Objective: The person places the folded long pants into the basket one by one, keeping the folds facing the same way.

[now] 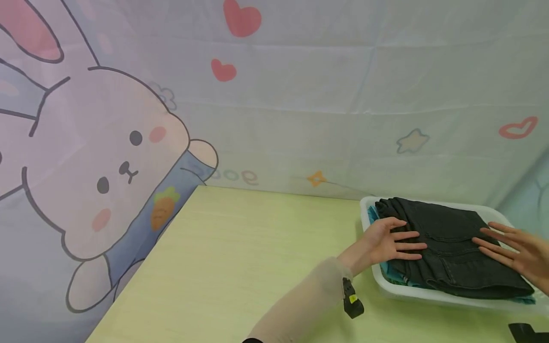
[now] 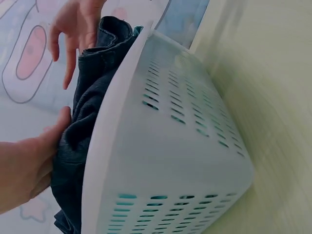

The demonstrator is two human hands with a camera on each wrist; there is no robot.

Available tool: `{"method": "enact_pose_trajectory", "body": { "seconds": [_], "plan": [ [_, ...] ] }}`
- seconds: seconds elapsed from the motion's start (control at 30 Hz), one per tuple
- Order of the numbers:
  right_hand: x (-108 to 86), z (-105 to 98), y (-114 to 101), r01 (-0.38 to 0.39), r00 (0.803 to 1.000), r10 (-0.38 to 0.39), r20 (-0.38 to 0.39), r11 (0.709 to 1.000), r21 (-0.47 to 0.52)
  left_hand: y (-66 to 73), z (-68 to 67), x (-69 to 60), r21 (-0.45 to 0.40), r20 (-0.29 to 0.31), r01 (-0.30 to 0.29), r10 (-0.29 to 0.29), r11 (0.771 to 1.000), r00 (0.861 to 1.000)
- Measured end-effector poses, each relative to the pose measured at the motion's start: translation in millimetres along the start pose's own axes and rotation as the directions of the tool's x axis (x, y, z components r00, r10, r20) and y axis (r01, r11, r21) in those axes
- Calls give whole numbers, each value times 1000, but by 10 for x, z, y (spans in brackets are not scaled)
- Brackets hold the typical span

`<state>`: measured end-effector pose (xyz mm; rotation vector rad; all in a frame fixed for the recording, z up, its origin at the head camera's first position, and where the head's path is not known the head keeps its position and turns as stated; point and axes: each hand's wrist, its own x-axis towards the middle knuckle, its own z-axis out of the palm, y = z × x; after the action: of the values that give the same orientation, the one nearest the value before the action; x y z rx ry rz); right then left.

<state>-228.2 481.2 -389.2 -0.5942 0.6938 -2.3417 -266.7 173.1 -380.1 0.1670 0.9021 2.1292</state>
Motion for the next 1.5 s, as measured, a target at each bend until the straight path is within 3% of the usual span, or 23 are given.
{"method": "enact_pose_trajectory", "body": {
  "seconds": [0.13, 0.3, 0.57, 0.77, 0.9, 1.13, 1.33, 1.5],
  "plan": [
    [-74, -36, -5, -21, 997, 25, -76, 999, 49, -4, -18, 18, -10, -37, 24, -25, 1000, 999],
    [-169, -159, 17, -46, 998, 53, -27, 971, 233, -43, -38, 38, -49, -95, 40, -45, 998, 994],
    [-200, -190, 84, -16, 996, 35, -80, 973, 229, -113, -158, 63, -195, -187, 24, -61, 980, 980],
    [-228, -218, 115, -3, 995, 24, -93, 977, 214, -146, -189, 50, -221, -178, 14, -54, 975, 983],
    [-232, -228, 146, 22, 997, -3, -76, 966, 257, -147, -186, 38, -225, -171, 5, -45, 974, 984],
    [-248, -213, 194, 19, 997, -43, 59, 933, 359, -130, -176, 22, -201, -153, 19, -51, 979, 987],
    [-280, -160, 183, 73, 997, -62, -44, 933, 353, -115, -177, -43, -165, -134, 33, -56, 986, 989],
    [-278, -116, 193, 88, 996, -82, -32, 942, 324, -89, -191, -153, -118, -114, 20, -34, 993, 993]
  ]
}}
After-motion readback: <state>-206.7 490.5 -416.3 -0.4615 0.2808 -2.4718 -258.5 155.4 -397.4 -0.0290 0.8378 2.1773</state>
